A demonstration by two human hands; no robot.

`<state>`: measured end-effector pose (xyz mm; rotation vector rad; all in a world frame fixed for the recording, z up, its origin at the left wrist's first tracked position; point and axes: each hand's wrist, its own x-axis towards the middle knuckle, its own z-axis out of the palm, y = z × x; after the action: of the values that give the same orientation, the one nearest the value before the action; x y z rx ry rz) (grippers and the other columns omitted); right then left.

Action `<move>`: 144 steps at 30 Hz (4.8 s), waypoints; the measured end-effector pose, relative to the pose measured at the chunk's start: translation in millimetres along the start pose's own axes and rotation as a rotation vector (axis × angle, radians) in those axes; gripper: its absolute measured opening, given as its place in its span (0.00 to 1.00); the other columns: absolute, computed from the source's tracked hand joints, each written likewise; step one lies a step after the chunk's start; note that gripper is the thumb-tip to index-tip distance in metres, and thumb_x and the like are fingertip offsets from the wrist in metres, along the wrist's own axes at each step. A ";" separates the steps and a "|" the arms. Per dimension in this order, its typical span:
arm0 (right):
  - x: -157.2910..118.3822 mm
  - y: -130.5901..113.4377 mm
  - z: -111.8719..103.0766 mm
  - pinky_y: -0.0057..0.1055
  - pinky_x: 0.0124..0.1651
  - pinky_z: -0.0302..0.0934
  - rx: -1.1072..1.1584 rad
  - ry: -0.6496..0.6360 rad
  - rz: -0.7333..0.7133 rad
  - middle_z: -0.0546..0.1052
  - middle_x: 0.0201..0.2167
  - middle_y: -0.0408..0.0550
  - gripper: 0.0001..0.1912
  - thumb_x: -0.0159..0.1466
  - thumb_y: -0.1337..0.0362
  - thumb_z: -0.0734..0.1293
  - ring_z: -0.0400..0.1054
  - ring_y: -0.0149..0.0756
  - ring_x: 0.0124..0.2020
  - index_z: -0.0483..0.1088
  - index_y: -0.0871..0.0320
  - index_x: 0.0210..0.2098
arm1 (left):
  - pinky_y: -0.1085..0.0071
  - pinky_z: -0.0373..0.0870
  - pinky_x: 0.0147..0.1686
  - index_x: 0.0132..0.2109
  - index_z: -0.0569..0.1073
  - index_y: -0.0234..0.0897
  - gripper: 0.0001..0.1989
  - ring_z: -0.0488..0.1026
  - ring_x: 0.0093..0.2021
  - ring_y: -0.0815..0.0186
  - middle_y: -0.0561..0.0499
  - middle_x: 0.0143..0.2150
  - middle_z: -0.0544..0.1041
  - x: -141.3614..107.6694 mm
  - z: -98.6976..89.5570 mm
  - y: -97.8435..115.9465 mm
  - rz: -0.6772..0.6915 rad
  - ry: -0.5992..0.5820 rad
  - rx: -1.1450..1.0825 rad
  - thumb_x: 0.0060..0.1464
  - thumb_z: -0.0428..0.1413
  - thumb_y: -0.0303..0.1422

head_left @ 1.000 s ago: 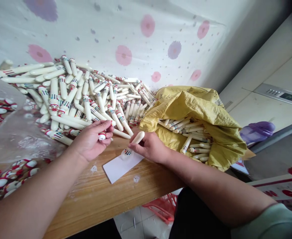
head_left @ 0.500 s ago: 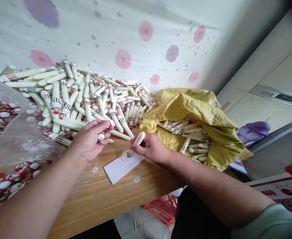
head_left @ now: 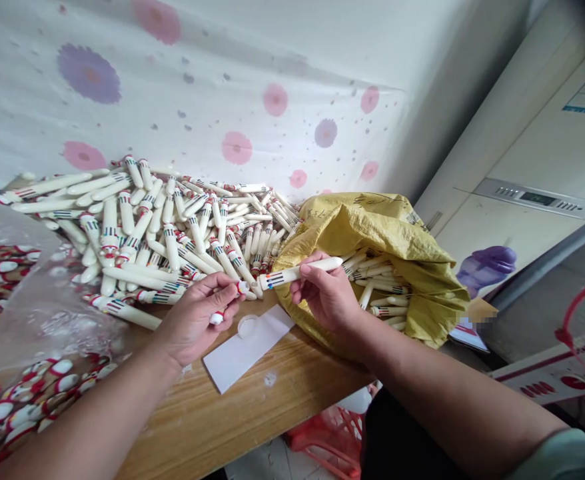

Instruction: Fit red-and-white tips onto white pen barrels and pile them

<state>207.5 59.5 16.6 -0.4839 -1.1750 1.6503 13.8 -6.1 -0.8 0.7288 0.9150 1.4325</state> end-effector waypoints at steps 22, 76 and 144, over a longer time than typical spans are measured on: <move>-6.2 18.6 15.7 0.25 0.21 0.63 0.018 -0.032 -0.051 0.74 0.16 0.38 0.19 0.51 0.58 0.75 0.68 0.30 0.16 0.59 0.56 0.27 | 0.80 0.55 0.15 0.24 0.69 0.35 0.21 0.61 0.16 0.76 0.55 0.18 0.70 -9.7 16.3 -5.3 0.158 0.039 0.023 0.30 0.72 0.39; 3.6 -80.0 -127.3 0.29 0.43 0.62 -1.788 -0.494 0.030 0.77 0.39 0.52 0.19 0.67 0.64 0.60 0.70 0.36 0.37 0.68 0.60 0.56 | 0.84 0.58 0.14 0.30 0.67 0.31 0.09 0.66 0.20 0.75 0.52 0.25 0.70 17.3 -15.4 18.1 0.067 0.397 -0.156 0.56 0.49 0.17; -13.8 -47.9 -19.1 0.27 0.31 0.56 -1.640 -0.607 -0.668 0.75 0.30 0.49 0.12 0.68 0.64 0.62 0.66 0.30 0.28 0.75 0.61 0.44 | 0.72 0.55 0.28 0.22 0.69 0.40 0.09 0.64 0.23 0.67 0.55 0.21 0.70 0.3 -5.5 -7.5 0.574 -0.087 1.265 0.45 0.61 0.36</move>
<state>251.5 56.9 46.7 -0.4323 -2.6466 -0.0847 12.7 -6.7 -10.0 2.0951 1.6158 1.1355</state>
